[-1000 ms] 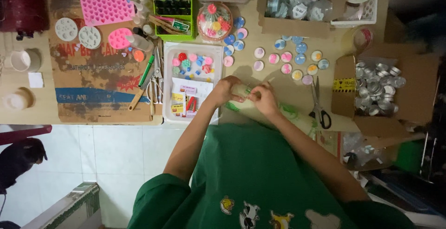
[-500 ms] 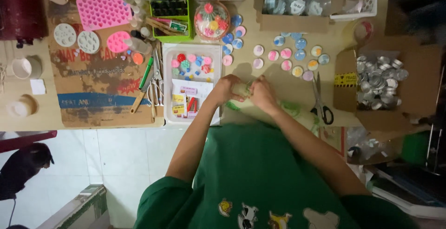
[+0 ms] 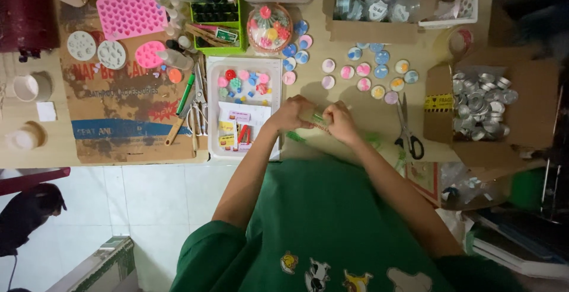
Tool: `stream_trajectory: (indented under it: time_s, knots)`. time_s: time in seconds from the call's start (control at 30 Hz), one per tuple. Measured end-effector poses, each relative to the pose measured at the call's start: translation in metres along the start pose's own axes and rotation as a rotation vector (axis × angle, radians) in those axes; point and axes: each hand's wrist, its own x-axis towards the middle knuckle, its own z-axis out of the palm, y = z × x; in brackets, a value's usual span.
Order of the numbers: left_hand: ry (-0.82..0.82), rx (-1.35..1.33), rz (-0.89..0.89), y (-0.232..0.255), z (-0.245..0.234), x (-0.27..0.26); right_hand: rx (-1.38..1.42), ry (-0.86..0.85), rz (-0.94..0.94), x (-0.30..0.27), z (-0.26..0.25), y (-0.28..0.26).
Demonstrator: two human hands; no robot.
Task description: Manually wrapping small tea light candles in plastic film and cutting them with scissors.
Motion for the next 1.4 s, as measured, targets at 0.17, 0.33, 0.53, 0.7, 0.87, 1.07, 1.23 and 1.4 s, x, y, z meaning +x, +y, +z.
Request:
stream_trajectory:
  time_s: [0.17, 0.33, 0.53, 0.7, 0.87, 1.07, 1.23, 1.4]
  knots:
    - [-0.018, -0.043, -0.056, -0.005, -0.003, 0.002, 0.006, -0.136, 0.183, 0.003, -0.022, -0.035]
    - [-0.003, -0.06, -0.077, -0.016, 0.002, 0.0, -0.074, -0.077, 0.184, 0.007, -0.003, -0.029]
    - [-0.035, 0.007, -0.083, 0.003, -0.009, -0.004, -0.202, -0.261, 0.268, 0.014, -0.008, -0.047]
    - [-0.094, -0.075, -0.166, 0.064, -0.029, -0.012, -0.123, -0.225, 0.224, 0.001, -0.015, -0.055]
    - [0.005, -0.048, -0.084, 0.016, 0.0, -0.003, -0.13, -0.096, 0.101, -0.012, 0.004, -0.028]
    - [0.035, 0.161, -0.081, 0.017, 0.003, -0.008, 0.034, 0.144, 0.114, 0.008, -0.006, 0.012]
    - [0.008, 0.314, -0.079, 0.041, -0.004, -0.018, -0.157, 0.256, 0.188, 0.058, -0.033, 0.011]
    - [-0.037, 0.324, -0.07, 0.074, -0.02, -0.029, -0.504, 0.13, 0.331, 0.096, -0.002, 0.028]
